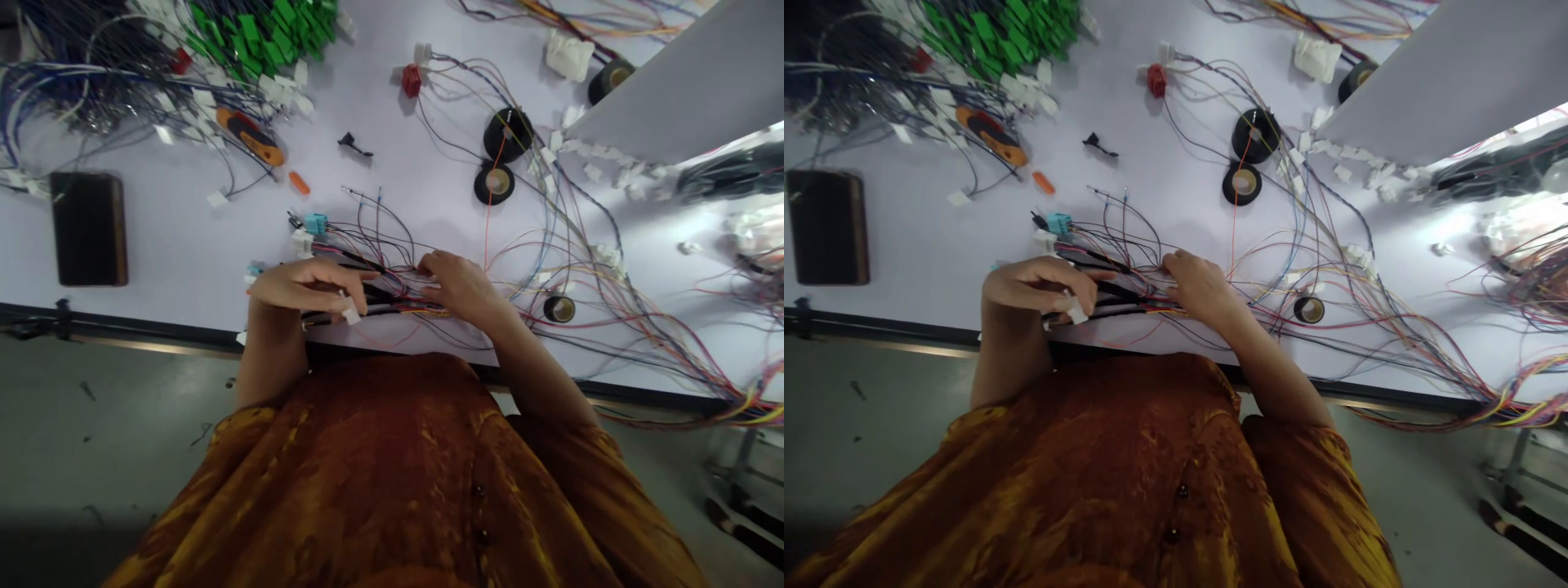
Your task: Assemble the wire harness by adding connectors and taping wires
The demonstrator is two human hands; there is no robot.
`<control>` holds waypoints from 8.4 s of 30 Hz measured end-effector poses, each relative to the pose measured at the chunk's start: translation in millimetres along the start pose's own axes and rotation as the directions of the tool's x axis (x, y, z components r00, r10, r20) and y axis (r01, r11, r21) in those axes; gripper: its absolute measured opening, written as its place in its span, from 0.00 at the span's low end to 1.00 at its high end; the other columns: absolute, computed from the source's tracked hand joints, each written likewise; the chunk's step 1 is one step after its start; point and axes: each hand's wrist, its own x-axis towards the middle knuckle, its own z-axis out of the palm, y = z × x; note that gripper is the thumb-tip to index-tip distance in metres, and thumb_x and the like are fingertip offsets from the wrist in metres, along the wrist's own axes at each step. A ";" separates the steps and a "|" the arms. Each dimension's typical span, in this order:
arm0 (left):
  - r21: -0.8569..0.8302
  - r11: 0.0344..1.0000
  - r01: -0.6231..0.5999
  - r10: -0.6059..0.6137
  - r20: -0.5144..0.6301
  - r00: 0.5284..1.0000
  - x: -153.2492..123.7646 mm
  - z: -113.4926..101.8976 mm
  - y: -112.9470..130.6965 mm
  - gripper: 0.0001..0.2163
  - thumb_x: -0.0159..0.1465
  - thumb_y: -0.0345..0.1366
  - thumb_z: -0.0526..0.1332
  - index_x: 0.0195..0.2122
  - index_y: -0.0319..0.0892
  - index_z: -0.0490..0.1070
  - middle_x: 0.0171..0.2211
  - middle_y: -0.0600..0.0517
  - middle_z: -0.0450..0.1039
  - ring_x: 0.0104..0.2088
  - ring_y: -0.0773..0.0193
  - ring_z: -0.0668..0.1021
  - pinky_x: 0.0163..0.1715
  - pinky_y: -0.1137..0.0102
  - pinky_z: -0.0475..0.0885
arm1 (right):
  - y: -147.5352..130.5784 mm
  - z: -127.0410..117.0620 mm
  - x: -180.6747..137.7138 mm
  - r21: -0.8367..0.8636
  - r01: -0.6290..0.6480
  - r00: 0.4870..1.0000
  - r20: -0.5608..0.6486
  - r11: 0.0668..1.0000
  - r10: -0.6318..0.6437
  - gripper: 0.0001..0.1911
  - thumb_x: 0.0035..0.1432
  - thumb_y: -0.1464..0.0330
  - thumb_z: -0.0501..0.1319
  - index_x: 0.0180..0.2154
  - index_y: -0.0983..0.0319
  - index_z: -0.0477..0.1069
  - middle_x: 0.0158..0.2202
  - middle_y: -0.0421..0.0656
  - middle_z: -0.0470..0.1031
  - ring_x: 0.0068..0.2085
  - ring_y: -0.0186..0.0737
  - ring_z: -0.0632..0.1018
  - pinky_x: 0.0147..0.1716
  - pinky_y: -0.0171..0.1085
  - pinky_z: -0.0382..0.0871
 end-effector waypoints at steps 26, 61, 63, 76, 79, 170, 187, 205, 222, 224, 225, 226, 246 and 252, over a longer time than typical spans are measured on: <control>0.633 0.769 0.085 -0.284 0.219 0.934 31.8 23.6 7.5 0.13 0.69 0.38 0.54 0.46 0.44 0.77 0.27 0.55 0.77 0.49 0.59 0.78 0.66 0.59 0.59 | -5.0 6.5 -12.3 0.077 -0.154 0.987 -0.031 0.985 0.157 0.16 0.65 0.67 0.58 0.53 0.59 0.76 0.37 0.44 0.81 0.38 0.40 0.78 0.35 0.35 0.63; 0.497 0.864 0.082 -0.281 0.339 0.898 20.2 22.6 17.7 0.12 0.71 0.41 0.56 0.47 0.42 0.76 0.33 0.51 0.79 0.38 0.64 0.79 0.44 0.73 0.69 | -16.2 16.4 4.9 -0.062 -0.132 0.991 -0.009 0.989 0.132 0.31 0.68 0.67 0.54 0.70 0.60 0.55 0.45 0.48 0.81 0.43 0.43 0.79 0.39 0.38 0.68; 0.429 0.903 0.040 -0.230 0.403 0.886 17.7 22.4 21.7 0.13 0.71 0.42 0.56 0.47 0.43 0.76 0.38 0.48 0.80 0.40 0.63 0.80 0.44 0.73 0.70 | -15.7 15.5 -2.6 0.009 -0.099 0.993 -0.069 0.995 0.099 0.27 0.68 0.68 0.54 0.67 0.61 0.61 0.47 0.48 0.80 0.44 0.43 0.79 0.42 0.38 0.69; 0.378 0.872 0.309 -0.190 -0.319 0.928 -12.7 41.2 26.4 0.10 0.68 0.40 0.53 0.36 0.43 0.71 0.26 0.51 0.73 0.26 0.65 0.74 0.28 0.71 0.70 | -24.4 62.0 -69.9 0.186 0.250 0.965 -0.123 0.950 -0.230 0.17 0.72 0.66 0.50 0.44 0.63 0.77 0.42 0.49 0.78 0.44 0.43 0.77 0.46 0.42 0.70; 0.514 0.727 0.455 -0.169 -0.508 0.844 -3.3 44.1 8.5 0.13 0.68 0.43 0.56 0.46 0.41 0.72 0.23 0.54 0.72 0.25 0.64 0.74 0.31 0.69 0.71 | -24.8 65.0 -67.9 0.222 0.206 0.965 -0.210 0.953 -0.159 0.15 0.70 0.68 0.52 0.48 0.62 0.76 0.54 0.53 0.74 0.53 0.45 0.75 0.53 0.45 0.71; 0.902 0.325 0.284 0.195 -0.358 0.913 10.2 50.3 -57.1 0.14 0.73 0.42 0.54 0.42 0.41 0.77 0.44 0.45 0.78 0.42 0.58 0.80 0.36 0.67 0.73 | -20.1 41.9 3.7 -0.136 -0.120 0.983 -0.155 0.983 0.099 0.13 0.71 0.68 0.50 0.47 0.61 0.72 0.47 0.46 0.75 0.37 0.37 0.75 0.28 0.38 0.52; 0.897 0.384 0.218 0.319 -0.350 0.881 -27.9 73.3 -62.8 0.13 0.73 0.31 0.54 0.52 0.44 0.76 0.55 0.48 0.78 0.51 0.62 0.81 0.46 0.71 0.78 | -10.7 59.9 -3.6 0.152 -0.100 0.909 -0.387 0.983 0.152 0.12 0.69 0.64 0.54 0.44 0.62 0.73 0.41 0.46 0.78 0.38 0.41 0.75 0.37 0.37 0.62; 0.815 0.475 0.332 0.313 -0.509 0.802 -32.2 69.1 -47.0 0.12 0.74 0.37 0.52 0.47 0.41 0.75 0.47 0.45 0.79 0.46 0.60 0.80 0.43 0.69 0.75 | -27.2 67.1 -1.4 0.168 -0.013 0.927 -0.369 0.986 0.075 0.09 0.65 0.66 0.57 0.41 0.63 0.74 0.43 0.50 0.74 0.46 0.47 0.73 0.46 0.44 0.67; 0.668 0.728 0.153 0.329 -0.537 0.777 -37.1 107.1 -8.3 0.06 0.70 0.34 0.59 0.44 0.42 0.74 0.35 0.52 0.77 0.32 0.67 0.78 0.31 0.72 0.74 | -46.9 82.1 -63.7 0.086 0.360 0.932 -0.070 0.929 -0.355 0.17 0.71 0.61 0.56 0.53 0.63 0.74 0.41 0.47 0.79 0.41 0.42 0.76 0.44 0.41 0.67; 0.712 0.689 0.134 0.365 -0.500 0.785 -37.6 95.0 -4.3 0.05 0.69 0.34 0.61 0.44 0.42 0.74 0.35 0.53 0.77 0.32 0.68 0.78 0.32 0.73 0.75 | -48.0 86.5 -67.2 0.094 0.339 0.939 0.028 0.936 -0.343 0.15 0.72 0.65 0.53 0.49 0.61 0.76 0.38 0.45 0.78 0.37 0.38 0.76 0.38 0.37 0.65; 0.745 0.650 0.151 0.391 -0.498 0.774 -37.6 82.7 -2.2 0.05 0.68 0.34 0.62 0.44 0.41 0.74 0.36 0.53 0.77 0.33 0.68 0.78 0.35 0.72 0.76 | -47.4 87.7 -69.0 0.093 0.333 0.939 0.055 0.938 -0.339 0.14 0.72 0.66 0.53 0.47 0.61 0.77 0.38 0.44 0.77 0.37 0.38 0.75 0.37 0.36 0.64; 0.774 0.602 0.196 0.418 -0.515 0.748 -37.1 67.0 -0.1 0.06 0.68 0.34 0.62 0.45 0.41 0.73 0.38 0.53 0.77 0.36 0.67 0.79 0.40 0.70 0.77 | -46.3 88.3 -71.1 0.091 0.333 0.938 0.069 0.939 -0.339 0.13 0.71 0.66 0.54 0.47 0.62 0.77 0.39 0.45 0.77 0.38 0.38 0.75 0.38 0.36 0.64; 0.871 0.164 0.464 0.124 -0.485 0.866 19.7 -55.6 5.8 0.22 0.69 0.48 0.57 0.51 0.33 0.72 0.45 0.47 0.71 0.53 0.55 0.74 0.57 0.53 0.69 | -8.5 61.2 -71.9 0.266 0.258 0.925 -0.346 0.929 -0.157 0.15 0.70 0.64 0.53 0.42 0.62 0.78 0.41 0.48 0.78 0.44 0.41 0.77 0.47 0.40 0.70; 0.918 0.340 0.202 0.086 -0.244 0.966 -31.3 20.5 9.9 0.14 0.70 0.49 0.58 0.44 0.45 0.72 0.42 0.50 0.75 0.41 0.58 0.77 0.45 0.62 0.74 | 18.2 22.8 -40.1 0.294 0.158 0.905 -0.424 0.943 -0.019 0.13 0.66 0.68 0.55 0.41 0.63 0.77 0.39 0.47 0.76 0.40 0.39 0.76 0.43 0.39 0.69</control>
